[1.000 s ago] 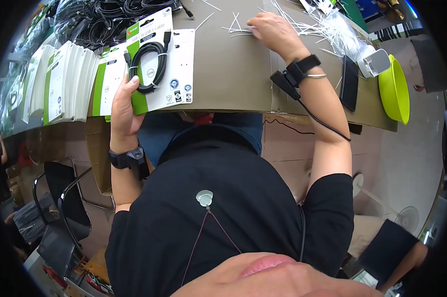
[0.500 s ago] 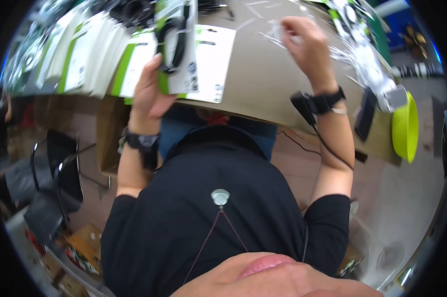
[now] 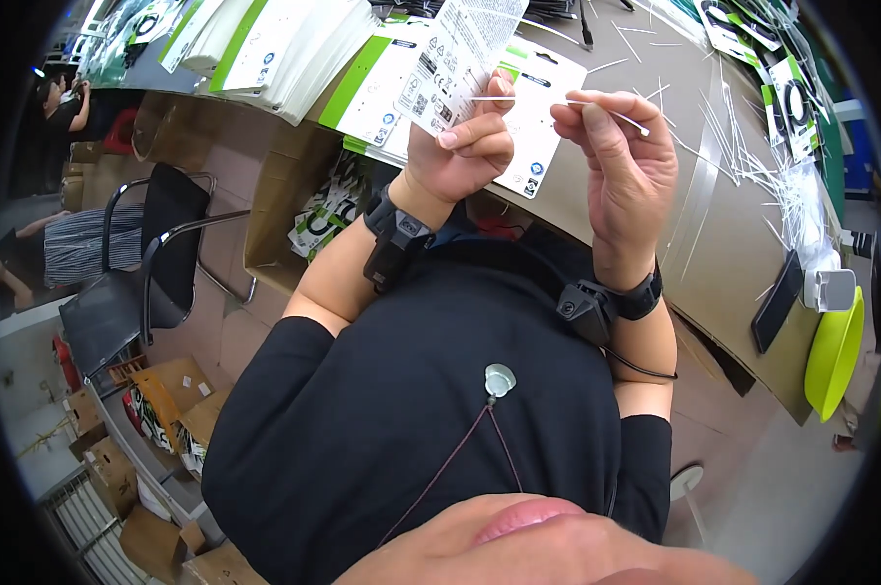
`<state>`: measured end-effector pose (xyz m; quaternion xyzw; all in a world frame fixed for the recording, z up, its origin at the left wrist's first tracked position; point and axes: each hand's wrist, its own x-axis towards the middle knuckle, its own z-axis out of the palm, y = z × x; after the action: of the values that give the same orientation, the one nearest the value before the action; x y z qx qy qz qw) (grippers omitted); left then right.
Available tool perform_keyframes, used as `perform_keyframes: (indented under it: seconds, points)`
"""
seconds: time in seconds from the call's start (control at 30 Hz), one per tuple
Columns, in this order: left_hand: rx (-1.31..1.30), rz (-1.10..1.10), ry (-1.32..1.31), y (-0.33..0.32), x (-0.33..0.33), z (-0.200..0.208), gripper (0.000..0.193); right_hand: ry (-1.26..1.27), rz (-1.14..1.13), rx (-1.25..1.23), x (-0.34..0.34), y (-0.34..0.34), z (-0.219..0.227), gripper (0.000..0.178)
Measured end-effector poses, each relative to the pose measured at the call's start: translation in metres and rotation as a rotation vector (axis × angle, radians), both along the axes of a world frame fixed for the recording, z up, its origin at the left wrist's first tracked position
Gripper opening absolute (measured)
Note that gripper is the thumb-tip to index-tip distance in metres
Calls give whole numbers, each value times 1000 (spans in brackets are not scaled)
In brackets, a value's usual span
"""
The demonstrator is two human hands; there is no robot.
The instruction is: The person packages USB cables by hand by placing a cable onto a cardboard backing, threading a plastic tie through the backing, and pulling it tight. They then turn the package over and repeat the process with a second tie to secure the other side of the cable before setting the finished package aside.
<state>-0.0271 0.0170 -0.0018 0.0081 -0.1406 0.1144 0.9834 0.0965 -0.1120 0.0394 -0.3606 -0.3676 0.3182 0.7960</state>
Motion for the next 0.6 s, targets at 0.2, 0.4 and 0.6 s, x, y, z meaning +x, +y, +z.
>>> perform_keyframes:
  seconds: [0.2, 0.4, 0.6]
  points:
    - [13, -6, -76, -3, 1, -5, 42, 18, -1, -41, -3, 3, -3, 14]
    - [34, 11, -112, -5, 2, -6, 44, 19, -13, -44, -4, 4, -4, 14]
    - [10, 52, -57, -11, 1, 0, 41, 44, -25, -36, -4, 5, -5, 14]
